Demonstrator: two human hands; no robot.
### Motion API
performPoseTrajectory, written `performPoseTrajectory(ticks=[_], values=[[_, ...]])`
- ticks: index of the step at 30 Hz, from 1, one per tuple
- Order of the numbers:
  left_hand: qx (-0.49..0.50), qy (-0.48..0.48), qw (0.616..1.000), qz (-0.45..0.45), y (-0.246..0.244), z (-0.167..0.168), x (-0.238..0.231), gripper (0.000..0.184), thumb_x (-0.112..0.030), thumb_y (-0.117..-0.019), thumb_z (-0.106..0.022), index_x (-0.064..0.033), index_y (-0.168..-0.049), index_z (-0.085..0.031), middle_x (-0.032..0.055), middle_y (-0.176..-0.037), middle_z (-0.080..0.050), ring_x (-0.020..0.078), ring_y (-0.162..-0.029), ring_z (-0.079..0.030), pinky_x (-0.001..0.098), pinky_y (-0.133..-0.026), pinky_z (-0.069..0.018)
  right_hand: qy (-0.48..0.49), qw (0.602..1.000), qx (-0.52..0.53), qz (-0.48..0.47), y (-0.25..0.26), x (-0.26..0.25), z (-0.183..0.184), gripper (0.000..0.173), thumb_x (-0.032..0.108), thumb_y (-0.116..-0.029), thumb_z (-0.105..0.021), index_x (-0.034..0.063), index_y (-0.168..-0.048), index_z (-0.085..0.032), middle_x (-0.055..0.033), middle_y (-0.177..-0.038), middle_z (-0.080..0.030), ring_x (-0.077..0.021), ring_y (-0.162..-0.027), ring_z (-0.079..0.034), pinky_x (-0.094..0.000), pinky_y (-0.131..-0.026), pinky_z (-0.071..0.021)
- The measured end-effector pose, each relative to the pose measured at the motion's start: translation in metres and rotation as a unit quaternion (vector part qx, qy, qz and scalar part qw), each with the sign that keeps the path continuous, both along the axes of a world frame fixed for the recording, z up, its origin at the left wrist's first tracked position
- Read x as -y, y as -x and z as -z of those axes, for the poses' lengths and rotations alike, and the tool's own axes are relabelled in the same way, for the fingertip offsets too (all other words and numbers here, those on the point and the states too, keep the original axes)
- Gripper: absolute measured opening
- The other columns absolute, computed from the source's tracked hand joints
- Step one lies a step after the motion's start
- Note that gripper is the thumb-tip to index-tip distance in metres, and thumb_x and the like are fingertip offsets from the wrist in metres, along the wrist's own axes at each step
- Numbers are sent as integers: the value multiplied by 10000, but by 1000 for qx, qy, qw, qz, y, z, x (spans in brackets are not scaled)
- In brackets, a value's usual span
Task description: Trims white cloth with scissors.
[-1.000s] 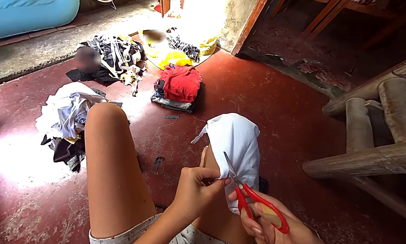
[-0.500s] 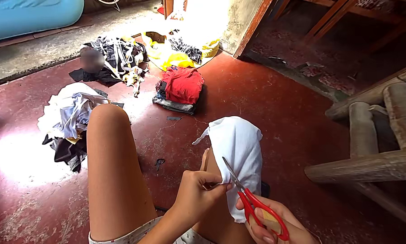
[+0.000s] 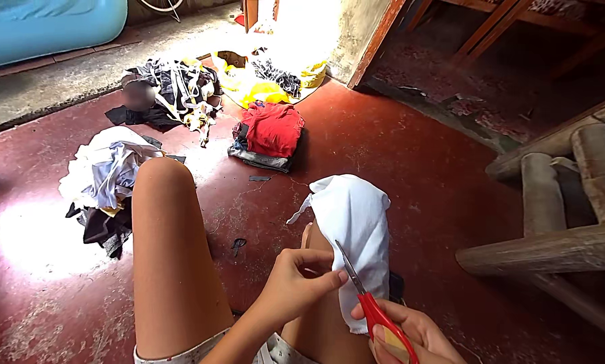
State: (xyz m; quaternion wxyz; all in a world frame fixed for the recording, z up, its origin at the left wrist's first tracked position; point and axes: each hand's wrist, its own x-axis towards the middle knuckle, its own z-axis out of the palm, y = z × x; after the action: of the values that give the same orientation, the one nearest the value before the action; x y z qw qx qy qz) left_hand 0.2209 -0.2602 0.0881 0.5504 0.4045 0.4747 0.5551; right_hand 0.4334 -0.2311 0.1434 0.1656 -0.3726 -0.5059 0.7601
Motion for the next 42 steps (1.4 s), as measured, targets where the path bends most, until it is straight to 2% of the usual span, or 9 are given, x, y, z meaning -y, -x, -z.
performPoseTrajectory(ticks=[3, 8, 13, 23, 27, 32, 39, 42], values=[[27, 9, 1000, 8, 2, -1, -3, 237, -119, -912, -721, 19, -1104, -715, 32, -983, -736, 66, -900, -704, 244, -828, -592, -2, 1000, -5, -1, 1, 0, 2, 201, 82, -977, -544, 121, -1150, -638, 131, -642, -599, 10, -467, -534, -169, -389, -426], [31, -2, 999, -37, -3, 0, -2, 136, -69, -920, -734, 21, -1020, -752, 38, -914, -755, 61, -843, -719, 235, -807, -604, -5, 1000, -8, 7, 4, 2, 5, 221, 67, -981, -519, 115, -1168, -627, 130, -644, -604, 10, -476, -541, -170, -399, -434], [25, 9, 998, -60, -6, 3, -2, 100, -44, -919, -726, 21, -990, -755, 38, -893, -755, 55, -820, -717, 226, -791, -603, -2, 1000, -11, 8, 7, 3, 9, 227, 67, -978, -528, 117, -1175, -630, 129, -653, -610, 10, -479, -542, -171, -401, -434], [-25, -22, 994, -108, -15, 8, -4, 71, -70, -910, -740, -7, -893, -769, 21, -803, -744, 31, -737, -699, 201, -715, -592, 2, 1000, -20, 13, 11, 5, 10, 212, 80, -982, -536, 116, -1169, -629, 130, -654, -607, 11, -485, -544, -170, -413, -441], [-49, -27, 993, -107, -16, 11, -3, 111, -114, -928, -730, -20, -880, -766, 10, -785, -734, 20, -714, -687, 198, -696, -584, 4, 1000, -27, 6, 11, 5, 12, 228, 89, -984, -539, 114, -1199, -613, 128, -662, -602, 6, -490, -544, -177, -411, -440], [-51, -40, 992, -107, -16, 13, -3, 108, -101, -925, -724, -18, -866, -759, 6, -765, -723, 13, -700, -674, 188, -683, -572, 11, 1000, -28, -7, 12, 3, 12, 255, 84, -986, -550, 107, -1237, -587, 122, -679, -617, 1, -510, -568, -178, -418, -454], [-53, -51, 991, -110, -16, 14, -4, 106, -116, -918, -738, -20, -878, -757, 0, -762, -723, 15, -687, -670, 190, -666, -567, 25, 998, -49, -42, 13, -9, 14, 274, 177, -1020, -504, 120, -1283, -555, 111, -712, -595, -17, -528, -574, -180, -407, -456], [-55, -55, 991, -112, -17, 15, -4, 118, -129, -919, -741, -16, -887, -753, -2, -769, -722, 15, -692, -670, 190, -671, -568, 47, 996, -67, -42, 16, -13, 17, 335, 347, -1035, -529, 137, -1296, -530, 94, -736, -595, -30, -524, -565, -187, -397, -450]])
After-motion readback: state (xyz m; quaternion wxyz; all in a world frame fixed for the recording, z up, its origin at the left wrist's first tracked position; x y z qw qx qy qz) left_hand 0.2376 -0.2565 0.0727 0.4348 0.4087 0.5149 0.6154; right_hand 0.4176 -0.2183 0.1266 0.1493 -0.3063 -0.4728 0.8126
